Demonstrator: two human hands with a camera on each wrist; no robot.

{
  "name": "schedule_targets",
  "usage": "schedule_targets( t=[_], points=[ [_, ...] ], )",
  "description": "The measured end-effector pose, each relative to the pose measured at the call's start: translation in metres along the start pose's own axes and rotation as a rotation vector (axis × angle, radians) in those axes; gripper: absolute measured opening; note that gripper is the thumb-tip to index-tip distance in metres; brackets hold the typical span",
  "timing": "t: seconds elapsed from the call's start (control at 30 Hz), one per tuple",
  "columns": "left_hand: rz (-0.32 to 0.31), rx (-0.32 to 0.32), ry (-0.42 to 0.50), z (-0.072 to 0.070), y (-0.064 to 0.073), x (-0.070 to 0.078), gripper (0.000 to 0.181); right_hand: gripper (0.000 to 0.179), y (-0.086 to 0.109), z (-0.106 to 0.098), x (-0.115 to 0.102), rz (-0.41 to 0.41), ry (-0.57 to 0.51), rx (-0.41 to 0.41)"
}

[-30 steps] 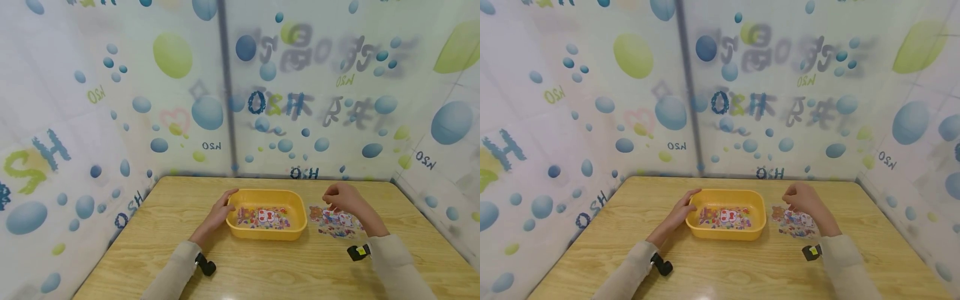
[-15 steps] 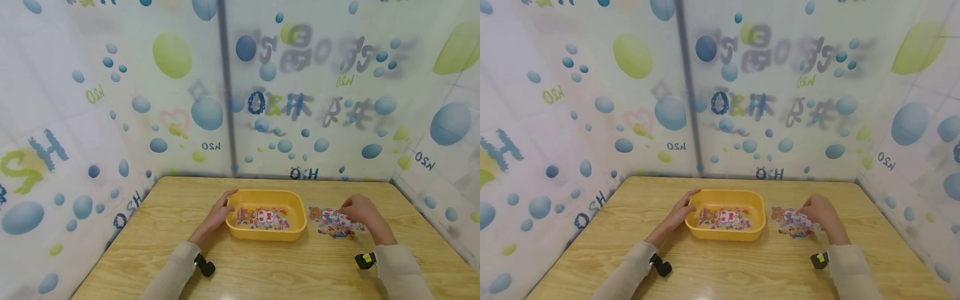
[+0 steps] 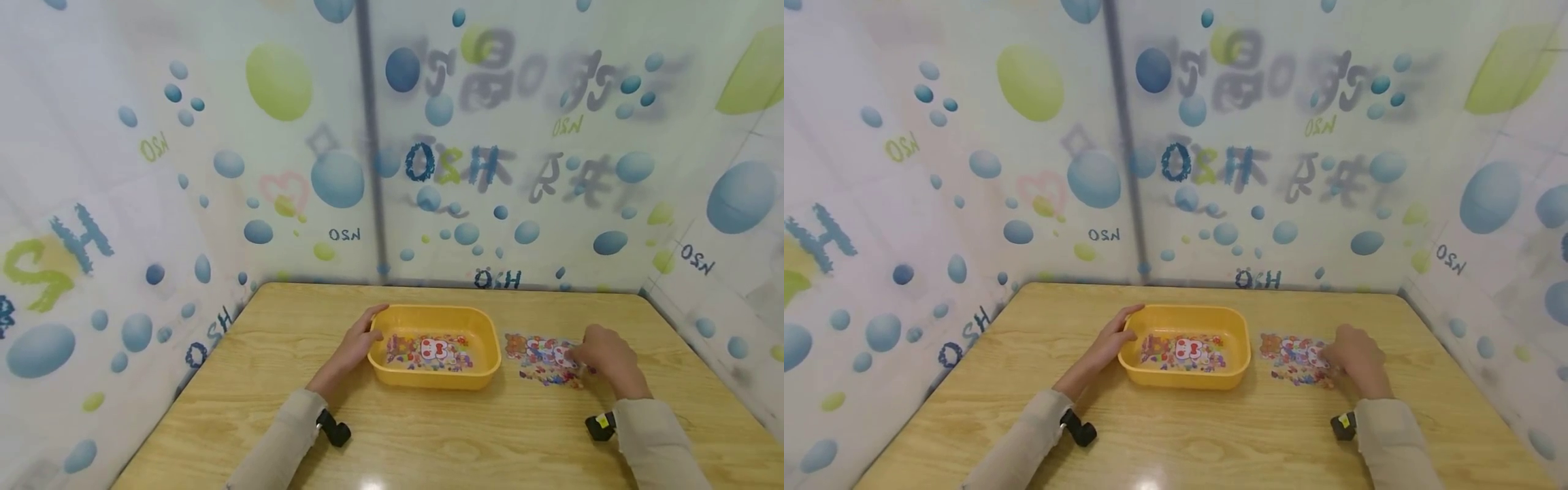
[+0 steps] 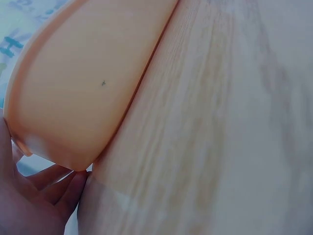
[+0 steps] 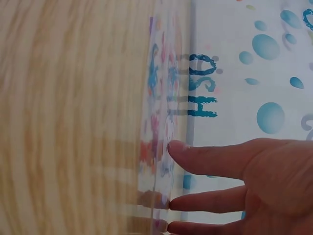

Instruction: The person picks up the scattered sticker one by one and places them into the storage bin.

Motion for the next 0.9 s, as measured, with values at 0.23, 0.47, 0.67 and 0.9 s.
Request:
schedule_targets(
  t=[0.23,0.47,0.67,0.9],
  points=[
    [0.0,-0.005,0.012,-0.0004,0.0038,-0.0017,0.064,0.033,-0.0044,0.0011,0.0027,0.003,0.024,-0.003],
    [0.007,-0.003,0.023,-0.0004,0.0041,0.0005,0.065,0.032,-0.0075,0.0004,0.0054,-0.002,0.045,-0.01],
    [-0.001,-0.005,0.026,-0.0004,0.0034,0.0004,0.064,0.03,-0.0084,0.002,0.0063,-0.021,0.056,-0.011],
    [-0.002,-0.016,0.025,-0.0002,0.0006,-0.0008,0.064,0.029,-0.0071,0.0026,0.0039,-0.016,0.064,-0.013]
  ],
)
Point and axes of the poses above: each hand's wrist, its own y-axis away from the middle knuckle, its own z-axis out of the palm, x = y × z, the point moved 2 cm from there along -y, towards the middle knuckle, and after that the axes turned 15 degrees about -y, right-handed, at the moved point
